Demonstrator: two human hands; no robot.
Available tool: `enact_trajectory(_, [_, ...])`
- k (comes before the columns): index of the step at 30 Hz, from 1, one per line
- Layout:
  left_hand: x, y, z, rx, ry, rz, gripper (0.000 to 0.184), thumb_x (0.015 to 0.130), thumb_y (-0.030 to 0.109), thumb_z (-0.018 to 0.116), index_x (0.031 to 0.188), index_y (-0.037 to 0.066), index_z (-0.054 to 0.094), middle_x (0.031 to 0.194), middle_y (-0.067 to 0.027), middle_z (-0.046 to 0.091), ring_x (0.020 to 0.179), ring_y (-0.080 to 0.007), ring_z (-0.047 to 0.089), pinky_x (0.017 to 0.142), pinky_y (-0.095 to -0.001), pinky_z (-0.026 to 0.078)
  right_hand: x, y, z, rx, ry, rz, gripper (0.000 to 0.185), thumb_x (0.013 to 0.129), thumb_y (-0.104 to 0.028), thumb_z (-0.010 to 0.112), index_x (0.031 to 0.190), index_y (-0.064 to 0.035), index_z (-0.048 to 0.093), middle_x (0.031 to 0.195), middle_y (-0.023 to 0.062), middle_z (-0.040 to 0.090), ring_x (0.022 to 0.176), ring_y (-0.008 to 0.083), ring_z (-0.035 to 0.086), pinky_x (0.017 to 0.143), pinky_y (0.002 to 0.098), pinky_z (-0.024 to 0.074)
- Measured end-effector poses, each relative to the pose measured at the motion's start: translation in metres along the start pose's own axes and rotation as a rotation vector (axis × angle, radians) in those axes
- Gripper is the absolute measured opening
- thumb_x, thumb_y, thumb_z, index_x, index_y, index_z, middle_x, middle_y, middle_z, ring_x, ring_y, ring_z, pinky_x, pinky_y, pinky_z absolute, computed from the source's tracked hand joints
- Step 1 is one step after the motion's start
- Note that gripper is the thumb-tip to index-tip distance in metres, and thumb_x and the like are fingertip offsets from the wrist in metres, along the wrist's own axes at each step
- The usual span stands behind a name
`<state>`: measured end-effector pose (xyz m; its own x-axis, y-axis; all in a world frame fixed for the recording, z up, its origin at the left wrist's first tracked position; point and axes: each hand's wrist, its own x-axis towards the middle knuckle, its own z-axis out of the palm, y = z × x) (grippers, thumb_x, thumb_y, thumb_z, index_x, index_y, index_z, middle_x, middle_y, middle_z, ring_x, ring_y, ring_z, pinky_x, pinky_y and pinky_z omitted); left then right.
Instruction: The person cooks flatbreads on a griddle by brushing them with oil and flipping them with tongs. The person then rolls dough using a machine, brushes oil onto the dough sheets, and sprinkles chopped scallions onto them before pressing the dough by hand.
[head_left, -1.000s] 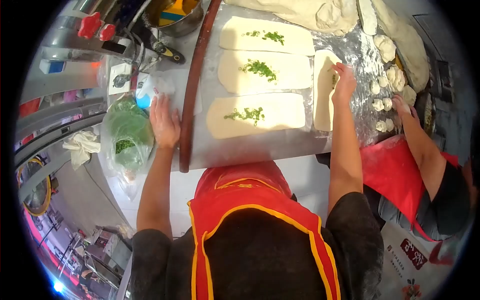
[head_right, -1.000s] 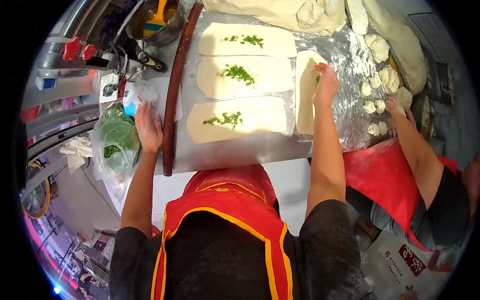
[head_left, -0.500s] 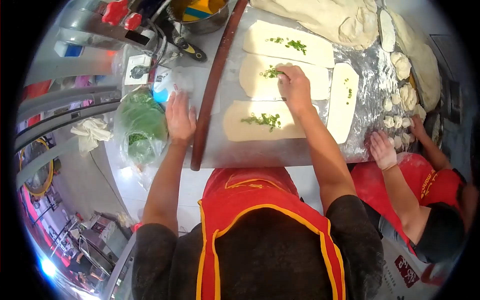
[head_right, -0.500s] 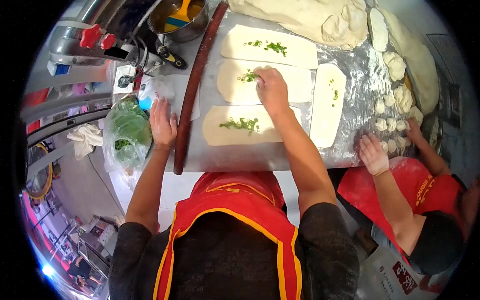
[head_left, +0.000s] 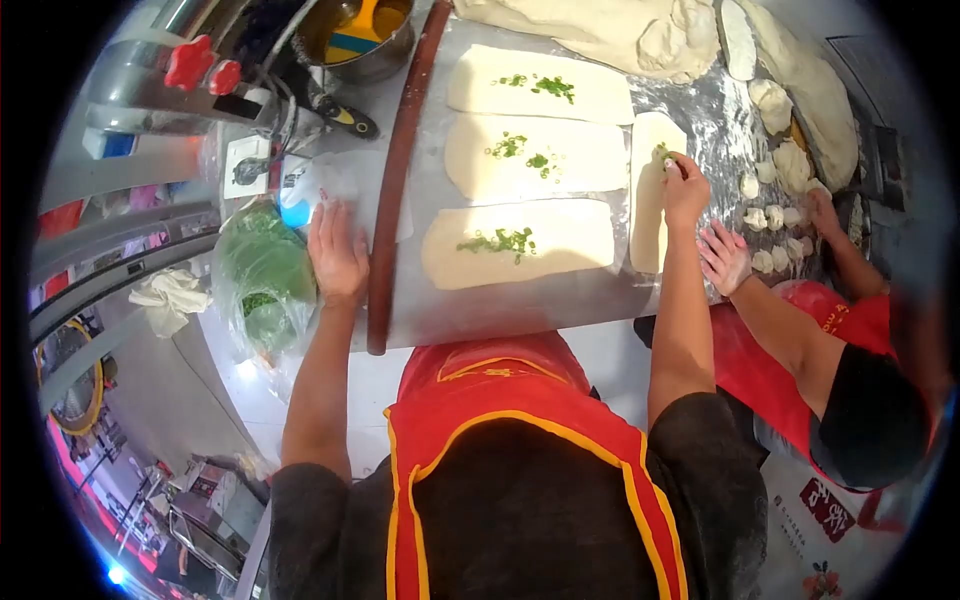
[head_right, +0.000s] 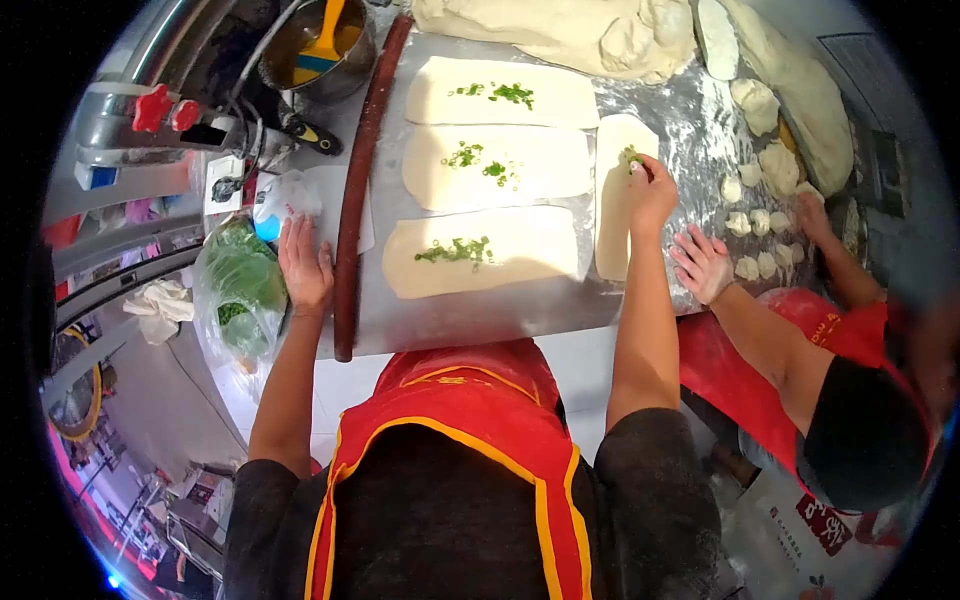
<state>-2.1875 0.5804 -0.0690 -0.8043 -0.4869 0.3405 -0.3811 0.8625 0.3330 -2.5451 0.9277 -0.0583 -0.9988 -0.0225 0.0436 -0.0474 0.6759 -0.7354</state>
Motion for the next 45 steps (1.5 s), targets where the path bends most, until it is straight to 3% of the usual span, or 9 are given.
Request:
enact_trajectory(3, [0.0, 0.002, 0.0, 0.003, 0.001, -0.009, 0.05, 0.076, 0.004, 0.059, 0.125, 0.005, 0.047, 0.131, -0.0128, 0.043, 0.125, -0.0353, 0.034, 0.103, -0.0433, 0.03, 0.004, 0.012, -0.002, -0.15, 0.019, -0.089, 0.017, 0.078, -0.01, 0.063, 0.094, -0.0032, 0.068, 0.079, 0.0088, 0.067, 0.067, 0.0129, 0.06, 0.062, 0.0276, 0.0479])
enact_trajectory(10, [0.0, -0.001, 0.001, 0.001, -0.021, -0.002, 0.052, 0.077, 0.006, 0.058, 0.127, 0.005, 0.043, 0.131, -0.0132, 0.043, 0.126, -0.0356, 0.034, 0.104, -0.0436, 0.028, -0.033, -0.03, 0.01, 0.508, -0.152, 0.098, 0.009, 0.079, -0.004, 0.062, 0.088, -0.0009, 0.066, 0.074, 0.0029, 0.062, 0.063, 0.0071, 0.054, 0.057, 0.0224, 0.0445])
enact_trajectory(14, [0.001, 0.002, -0.003, 0.005, -0.047, -0.017, 0.05, 0.079, 0.006, 0.056, 0.127, 0.003, 0.043, 0.13, -0.0145, 0.044, 0.125, -0.0366, 0.034, 0.103, -0.0441, 0.028, -0.081, -0.086, 0.056, 0.417, -0.362, 0.031, 0.014, 0.081, 0.0, 0.058, 0.093, -0.0016, 0.066, 0.076, 0.0033, 0.063, 0.065, 0.01, 0.057, 0.061, 0.0236, 0.0481])
enact_trajectory(17, [0.002, 0.002, -0.006, -0.024, -0.03, -0.01, 0.046, 0.082, 0.008, 0.054, 0.126, 0.005, 0.045, 0.13, -0.0141, 0.044, 0.125, -0.0363, 0.034, 0.104, -0.0445, 0.027, -0.102, -0.108, 0.071, 0.336, -0.512, -0.058, 0.024, 0.083, -0.002, 0.056, 0.106, -0.0021, 0.061, 0.103, 0.0112, 0.062, 0.087, 0.0183, 0.059, 0.076, 0.0281, 0.0476])
enact_trajectory(23, [0.001, 0.0, -0.005, -0.026, -0.031, -0.03, 0.046, 0.082, 0.01, 0.056, 0.126, 0.004, 0.045, 0.129, -0.0135, 0.045, 0.123, -0.0365, 0.036, 0.102, -0.0445, 0.029, -0.139, -0.099, 0.083, -0.379, -0.315, -0.65, 0.055, 0.088, -0.022, 0.053, 0.129, 0.0086, 0.034, 0.135, 0.027, 0.034, 0.124, 0.042, 0.031, 0.104, 0.05, 0.0219])
enact_trajectory(24, [0.001, 0.0, -0.006, -0.023, -0.031, -0.025, 0.046, 0.08, 0.01, 0.057, 0.125, 0.003, 0.046, 0.128, -0.0134, 0.045, 0.122, -0.0369, 0.037, 0.101, -0.0446, 0.031, -0.145, -0.102, 0.091, -0.404, -0.378, -0.623, 0.066, 0.089, -0.036, 0.049, 0.132, 0.01, 0.028, 0.138, 0.0297, 0.026, 0.13, 0.042, 0.023, 0.107, 0.0534, 0.012])
enact_trajectory(28, [0.001, -0.001, -0.004, -0.008, -0.01, -0.01, 0.046, 0.079, 0.011, 0.058, 0.123, 0.004, 0.047, 0.128, -0.012, 0.046, 0.121, -0.0368, 0.037, 0.1, -0.0449, 0.032, -0.175, -0.128, 0.118, -0.498, -0.461, -0.738, 0.071, 0.09, -0.046, 0.042, 0.137, 0.0049, 0.025, 0.143, 0.0257, 0.021, 0.135, 0.0364, 0.015, 0.109, 0.0502, 0.007])
enact_trajectory(35, [0.001, -0.001, -0.005, 0.003, -0.012, -0.02, 0.044, 0.08, 0.012, 0.057, 0.123, 0.005, 0.048, 0.129, -0.0113, 0.046, 0.122, -0.0355, 0.037, 0.101, -0.0443, 0.031, -0.152, -0.13, 0.11, -0.624, -0.479, -0.673, 0.067, 0.091, -0.048, 0.037, 0.139, -0.0031, 0.026, 0.145, 0.0174, 0.022, 0.136, 0.0288, 0.016, 0.109, 0.0535, 0.0064])
enact_trajectory(45, [0.003, 0.001, -0.005, -0.015, -0.025, -0.028, 0.043, 0.08, 0.01, 0.057, 0.122, 0.003, 0.049, 0.129, -0.0128, 0.047, 0.122, -0.0372, 0.038, 0.101, -0.0444, 0.031, -0.067, -0.106, 0.103, -0.569, -0.286, -0.619, 0.067, 0.092, -0.045, 0.037, 0.136, 0.0045, 0.025, 0.142, 0.0238, 0.023, 0.134, 0.0361, 0.018, 0.107, 0.0551, 0.0065])
